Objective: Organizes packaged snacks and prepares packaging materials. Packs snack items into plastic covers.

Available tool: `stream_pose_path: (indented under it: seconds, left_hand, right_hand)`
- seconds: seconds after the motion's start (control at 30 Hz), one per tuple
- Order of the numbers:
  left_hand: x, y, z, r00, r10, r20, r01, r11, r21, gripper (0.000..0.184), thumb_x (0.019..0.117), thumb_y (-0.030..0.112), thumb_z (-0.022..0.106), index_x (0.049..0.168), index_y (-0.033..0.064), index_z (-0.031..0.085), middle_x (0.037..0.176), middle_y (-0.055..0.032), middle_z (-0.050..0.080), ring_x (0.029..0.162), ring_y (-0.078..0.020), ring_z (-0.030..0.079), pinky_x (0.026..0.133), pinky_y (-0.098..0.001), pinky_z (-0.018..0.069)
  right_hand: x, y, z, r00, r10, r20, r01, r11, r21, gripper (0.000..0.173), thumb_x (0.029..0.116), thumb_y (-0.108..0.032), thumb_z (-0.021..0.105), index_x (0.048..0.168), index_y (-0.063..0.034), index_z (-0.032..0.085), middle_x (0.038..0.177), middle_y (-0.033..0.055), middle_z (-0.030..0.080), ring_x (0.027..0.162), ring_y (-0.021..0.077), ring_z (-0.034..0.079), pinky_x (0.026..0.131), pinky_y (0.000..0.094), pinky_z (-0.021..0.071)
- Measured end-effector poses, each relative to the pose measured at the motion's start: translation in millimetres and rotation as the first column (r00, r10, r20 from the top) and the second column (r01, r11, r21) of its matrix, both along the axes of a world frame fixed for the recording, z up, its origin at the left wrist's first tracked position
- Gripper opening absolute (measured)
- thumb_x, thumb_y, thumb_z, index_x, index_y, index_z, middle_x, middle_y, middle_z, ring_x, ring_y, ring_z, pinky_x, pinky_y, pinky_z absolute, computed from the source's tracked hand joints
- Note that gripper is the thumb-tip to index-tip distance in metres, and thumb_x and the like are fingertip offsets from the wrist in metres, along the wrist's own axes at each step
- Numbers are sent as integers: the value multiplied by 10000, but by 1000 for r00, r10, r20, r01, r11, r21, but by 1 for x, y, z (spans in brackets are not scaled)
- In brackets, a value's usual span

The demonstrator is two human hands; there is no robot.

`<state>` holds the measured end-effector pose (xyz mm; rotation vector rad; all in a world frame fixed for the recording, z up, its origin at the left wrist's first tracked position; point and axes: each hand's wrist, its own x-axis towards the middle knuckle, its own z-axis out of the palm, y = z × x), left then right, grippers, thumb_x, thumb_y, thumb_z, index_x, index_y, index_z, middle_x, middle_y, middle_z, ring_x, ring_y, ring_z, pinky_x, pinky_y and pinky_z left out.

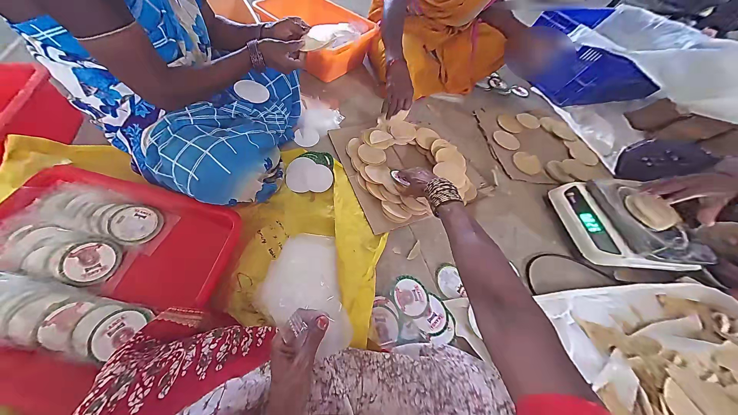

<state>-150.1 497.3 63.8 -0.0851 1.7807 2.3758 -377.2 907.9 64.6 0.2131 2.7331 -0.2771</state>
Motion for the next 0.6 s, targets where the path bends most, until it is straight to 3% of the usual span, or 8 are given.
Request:
stream_pose_path:
  seconds: [0.07, 0.17, 0.2, 0.27, 0.33, 0.43, 0.5, 0.6]
  left_hand:
    - [1, 1, 1, 1000, 3, 0, -3, 1000, 3, 110, 924, 22, 668, 939, 92, 751, 863, 34, 736, 797, -57, 682, 787, -234, 578]
    - [1, 2, 4, 1000, 4, 13, -4, 1000, -3, 127, 924, 7, 656, 943, 91, 749, 864, 46, 738, 797, -47, 682, 786, -224, 575]
    - [1, 1, 4, 1000, 4, 16, -4, 1000, -1, 126, 925, 10, 654, 947, 90, 749, 862, 44, 738, 797, -48, 681, 785, -226, 575]
    - [1, 0, 1, 1000, -1, 8, 1, 1000, -1, 106, 927, 30, 663, 954, 85, 750, 864, 28, 735, 802, -61, 681, 792, -239, 577]
    - [1, 0, -1, 1000, -4, 3, 4, 1000, -4, 101, 927, 32, 664, 953, 78, 751, 870, 18, 735, 808, -67, 682, 797, -243, 576]
    - [1, 0, -2, 1000, -10, -3, 10, 1000, -13, 100, 931, 38, 666, 958, 81, 752, 884, 20, 740, 818, -71, 685, 804, -253, 580]
    - [1, 0, -3, 1000, -6, -6, 6, 1000, -23, 101, 928, 38, 665, 957, 81, 752, 885, 24, 740, 822, -73, 687, 808, -252, 581]
    - [1, 0, -3, 1000, 2, -2, -3, 1000, -16, 92, 930, 41, 669, 959, 81, 748, 885, 21, 739, 820, -72, 688, 808, -251, 582]
  right_hand:
    - [9, -11, 11, 999, 7, -33, -6, 1000, 14, 449, 925, -150, 715, 1327, 32, 626, 1293, 296, 635, 1232, 486, 585, 1045, 667, 415]
    - [15, -74, 82, 957, -135, 258, 108, 987, 118, 407, 1055, -94, 521, 1430, 65, 512, 1452, 299, 524, 1382, 451, 475, 1139, 581, 344]
    - [16, -77, 82, 957, -143, 253, 110, 984, 140, 406, 1061, -100, 503, 1433, 64, 508, 1444, 307, 527, 1378, 457, 478, 1133, 583, 350]
    - [18, -46, 30, 998, -58, -11, 59, 985, 164, 367, 1003, -144, 568, 1310, 52, 612, 1239, 331, 635, 1202, 500, 595, 989, 648, 450]
    - [9, -26, 4, 999, -19, -32, 25, 983, 184, 377, 987, -183, 593, 1302, 22, 612, 1210, 318, 643, 1180, 496, 605, 961, 656, 462]
    - [5, -25, 7, 999, -51, -15, 53, 980, 192, 372, 1002, -145, 586, 1328, 33, 608, 1243, 315, 637, 1217, 487, 590, 1009, 642, 446]
    - [7, -27, 15, 992, -96, -79, 110, 972, 209, 348, 991, -107, 583, 1302, 47, 599, 1186, 322, 652, 1162, 498, 618, 957, 645, 472]
    - [17, -34, 35, 948, -238, -210, 271, 952, 141, 449, 1009, -106, 539, 1435, 34, 519, 1183, 363, 643, 1137, 550, 616, 927, 691, 471]
